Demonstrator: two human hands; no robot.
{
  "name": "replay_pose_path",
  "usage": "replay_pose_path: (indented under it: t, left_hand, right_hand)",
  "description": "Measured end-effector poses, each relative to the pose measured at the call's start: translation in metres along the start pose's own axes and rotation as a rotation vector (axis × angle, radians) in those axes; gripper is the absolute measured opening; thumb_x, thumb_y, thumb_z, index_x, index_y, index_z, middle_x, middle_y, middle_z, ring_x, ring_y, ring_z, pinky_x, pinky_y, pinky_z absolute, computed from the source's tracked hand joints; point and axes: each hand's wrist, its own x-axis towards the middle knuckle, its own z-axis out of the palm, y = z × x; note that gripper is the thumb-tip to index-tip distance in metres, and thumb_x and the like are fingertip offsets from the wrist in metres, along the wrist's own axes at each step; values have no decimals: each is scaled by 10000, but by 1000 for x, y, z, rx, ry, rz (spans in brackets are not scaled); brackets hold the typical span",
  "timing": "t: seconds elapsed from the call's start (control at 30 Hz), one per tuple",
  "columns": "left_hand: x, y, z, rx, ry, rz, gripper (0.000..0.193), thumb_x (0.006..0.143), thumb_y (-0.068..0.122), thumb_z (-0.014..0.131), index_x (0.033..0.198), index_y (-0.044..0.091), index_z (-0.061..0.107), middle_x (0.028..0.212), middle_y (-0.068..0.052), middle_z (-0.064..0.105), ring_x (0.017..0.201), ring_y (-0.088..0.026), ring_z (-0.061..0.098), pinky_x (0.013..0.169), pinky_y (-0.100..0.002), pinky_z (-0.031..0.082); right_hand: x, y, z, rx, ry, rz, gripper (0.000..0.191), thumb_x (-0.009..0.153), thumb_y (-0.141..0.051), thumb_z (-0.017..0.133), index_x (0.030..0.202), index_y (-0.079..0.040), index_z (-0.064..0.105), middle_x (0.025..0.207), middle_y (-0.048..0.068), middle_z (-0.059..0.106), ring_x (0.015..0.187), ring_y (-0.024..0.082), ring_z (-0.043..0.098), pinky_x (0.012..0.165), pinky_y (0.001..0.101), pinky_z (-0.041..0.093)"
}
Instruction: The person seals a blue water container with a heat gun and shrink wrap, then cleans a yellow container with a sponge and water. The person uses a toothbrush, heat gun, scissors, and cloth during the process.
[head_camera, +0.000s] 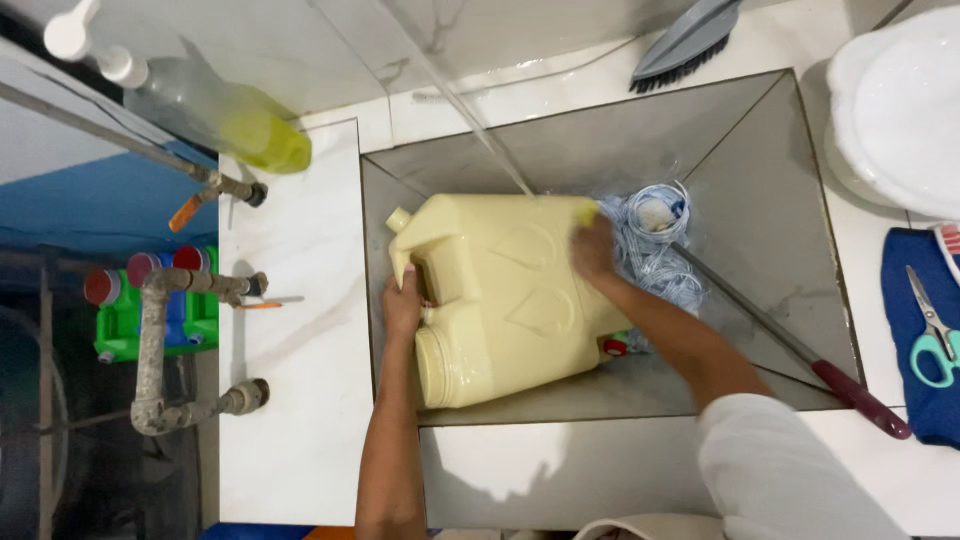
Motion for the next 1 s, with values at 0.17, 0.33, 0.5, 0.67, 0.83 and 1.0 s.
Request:
replay_pose_path:
  t: [0.17, 0.33, 0.5, 0.67, 0.83, 1.0]
  left_hand:
    - [1, 0, 4, -8, 31, -45, 552, 995, 498, 541, 1057, -38, 656, 677, -162, 675, 498, -247, 633, 521, -386, 516]
    - [2, -1, 4, 108, 81, 23, 581, 1003, 510, 550, 1075, -61, 622, 754, -210, 698, 536, -277, 690, 542, -416, 551]
    - [-2, 7, 3, 87, 75, -19, 557, 984, 502, 547, 1071, -38, 654, 805, -245, 720, 612, -334, 707, 611, -448, 551]
    - [-5, 21, 9, 104, 145, 99, 568, 987, 492, 563, 1130, -50, 653, 1049, -313, 695, 968, -432, 675, 852, -491, 516]
    - [-17, 43, 38, 282, 160, 126, 554, 1014, 426, 578, 1244, -78, 581, 1297, -353, 575, 1244, -493, 537, 1087, -521, 391]
    - [-37, 74, 56, -46, 62, 315, 626, 986, 265, 555, 1480, -39, 321, 1465, -304, 432, 1346, -471, 463, 1147, -502, 351]
  right_hand:
    - [-140, -51, -27, 136, -177, -234, 591, 1054, -185, 502, 1511, 150, 331, 1543, 364, 362, 1442, 512, 308, 1218, 515, 199]
    - [-19, -134, 32, 204, -164, -354, 539, 1015, -146, 504, 1460, 127, 373, 1530, 350, 413, 1445, 483, 359, 1261, 481, 225]
    - [-2, -18, -2, -28, -77, -80, 530, 1023, -193, 515, 1452, 104, 426, 1509, 320, 449, 1421, 474, 392, 1225, 498, 261]
    - [-105, -34, -39, 170, -179, -254, 526, 1031, -241, 526, 1443, 82, 479, 1487, 290, 485, 1397, 465, 424, 1190, 516, 298]
    - [17, -144, -34, 199, -402, -720, 443, 987, -254, 544, 1319, 33, 600, 1413, 222, 566, 1353, 405, 486, 1155, 509, 340]
    - [49, -162, -60, -91, -930, -721, 335, 959, -286, 544, 1129, -76, 742, 1264, 88, 711, 1274, 263, 593, 1148, 419, 432]
